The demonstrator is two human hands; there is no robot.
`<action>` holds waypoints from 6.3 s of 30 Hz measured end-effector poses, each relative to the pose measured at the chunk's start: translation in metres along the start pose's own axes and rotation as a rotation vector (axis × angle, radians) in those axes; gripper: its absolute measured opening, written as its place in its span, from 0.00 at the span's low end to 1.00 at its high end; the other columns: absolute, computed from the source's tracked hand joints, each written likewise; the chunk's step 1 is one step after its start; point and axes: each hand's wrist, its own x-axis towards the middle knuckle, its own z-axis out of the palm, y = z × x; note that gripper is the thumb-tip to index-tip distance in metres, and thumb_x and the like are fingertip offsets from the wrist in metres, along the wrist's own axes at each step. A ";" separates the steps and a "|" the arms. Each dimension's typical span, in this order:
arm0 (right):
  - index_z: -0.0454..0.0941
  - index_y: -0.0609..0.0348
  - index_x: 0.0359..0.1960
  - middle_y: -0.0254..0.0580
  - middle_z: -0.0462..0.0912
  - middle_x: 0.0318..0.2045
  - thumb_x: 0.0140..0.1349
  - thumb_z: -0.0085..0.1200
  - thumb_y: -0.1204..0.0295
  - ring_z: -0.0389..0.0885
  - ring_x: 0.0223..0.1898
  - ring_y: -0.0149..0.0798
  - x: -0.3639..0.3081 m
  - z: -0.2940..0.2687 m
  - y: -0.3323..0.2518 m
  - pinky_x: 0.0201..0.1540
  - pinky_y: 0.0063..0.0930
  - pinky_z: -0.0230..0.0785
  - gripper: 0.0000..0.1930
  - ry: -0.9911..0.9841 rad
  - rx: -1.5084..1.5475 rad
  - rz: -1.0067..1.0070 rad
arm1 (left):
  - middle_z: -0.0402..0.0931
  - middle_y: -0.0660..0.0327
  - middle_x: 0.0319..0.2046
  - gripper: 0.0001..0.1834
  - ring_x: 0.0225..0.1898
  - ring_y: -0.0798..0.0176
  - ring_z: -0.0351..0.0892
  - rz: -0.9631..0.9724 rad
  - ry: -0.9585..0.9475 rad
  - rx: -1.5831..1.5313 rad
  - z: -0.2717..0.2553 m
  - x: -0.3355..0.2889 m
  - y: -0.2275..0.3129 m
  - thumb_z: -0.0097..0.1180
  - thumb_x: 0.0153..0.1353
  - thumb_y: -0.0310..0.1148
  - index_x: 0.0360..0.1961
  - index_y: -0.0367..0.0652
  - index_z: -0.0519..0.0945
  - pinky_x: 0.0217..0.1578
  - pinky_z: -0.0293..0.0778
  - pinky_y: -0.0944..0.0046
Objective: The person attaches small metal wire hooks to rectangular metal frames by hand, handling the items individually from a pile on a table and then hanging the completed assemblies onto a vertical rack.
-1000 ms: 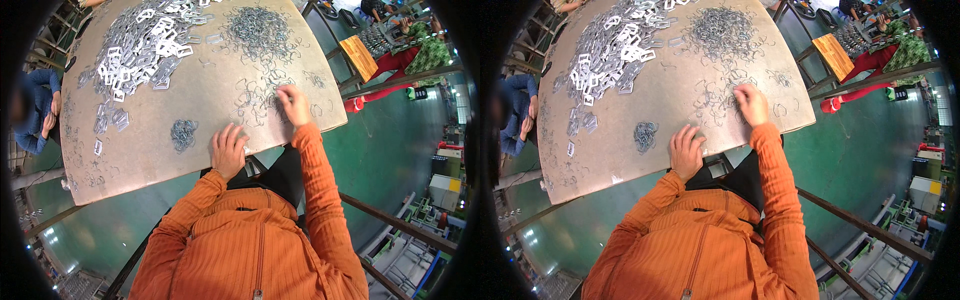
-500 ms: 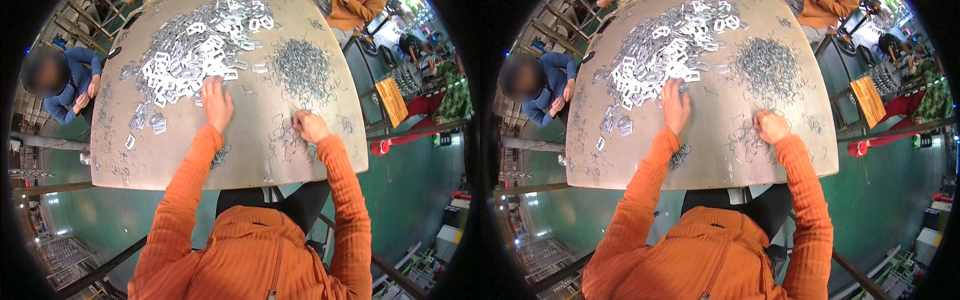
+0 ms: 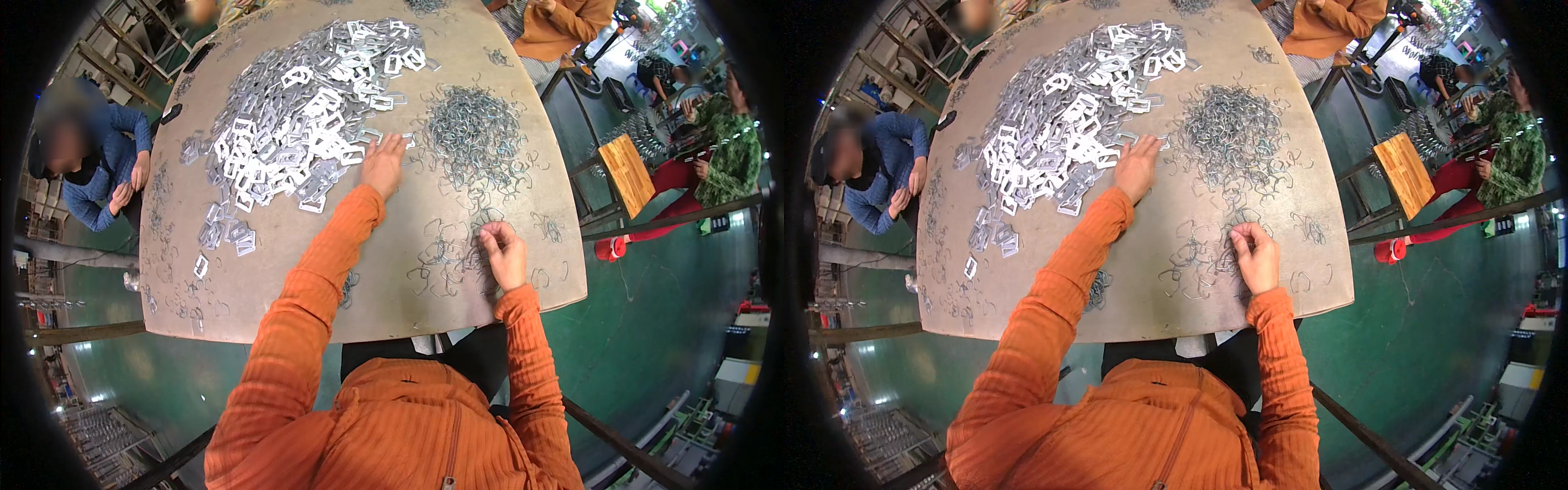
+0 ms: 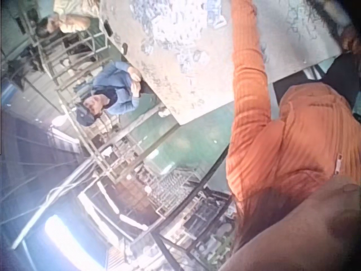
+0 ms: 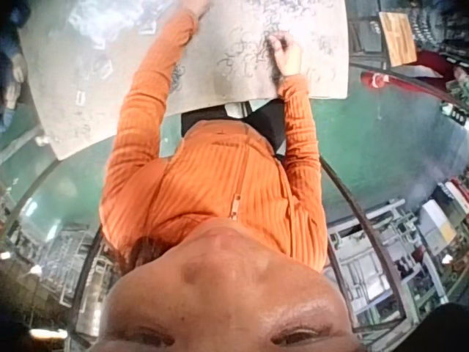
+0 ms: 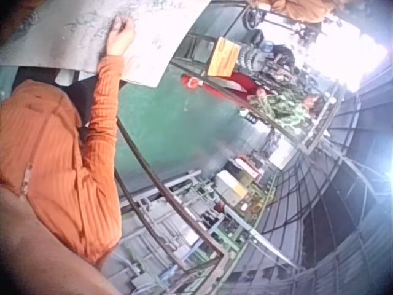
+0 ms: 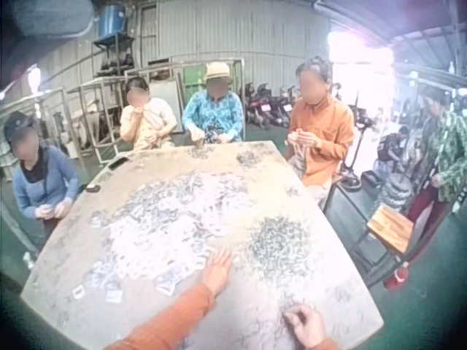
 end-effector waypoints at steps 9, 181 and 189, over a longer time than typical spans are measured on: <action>0.77 0.63 0.31 0.42 0.79 0.30 0.57 0.57 0.75 0.76 0.30 0.35 -0.009 -0.006 -0.012 0.32 0.25 0.67 0.04 0.106 -0.065 -0.109 | 0.65 0.42 0.57 0.23 0.60 0.43 0.61 -0.287 -0.076 -0.103 -0.053 -0.050 0.031 0.46 0.59 0.30 0.54 0.28 0.68 0.63 0.53 0.49; 0.66 0.65 0.30 0.45 0.76 0.34 0.59 0.49 0.88 0.78 0.31 0.30 -0.220 -0.019 -0.073 0.36 0.22 0.75 0.07 0.036 0.648 -0.159 | 0.82 0.58 0.29 0.12 0.28 0.65 0.79 -0.347 0.202 -0.509 -0.149 -0.132 -0.019 0.59 0.57 0.35 0.39 0.39 0.83 0.33 0.74 0.66; 0.67 0.65 0.29 0.43 0.75 0.34 0.58 0.50 0.89 0.77 0.31 0.28 -0.227 -0.017 -0.059 0.33 0.19 0.74 0.07 0.048 0.618 -0.172 | 0.79 0.62 0.29 0.09 0.28 0.73 0.77 -0.419 -0.269 -1.473 -0.197 -0.209 0.168 0.57 0.59 0.24 0.40 0.32 0.77 0.31 0.74 0.74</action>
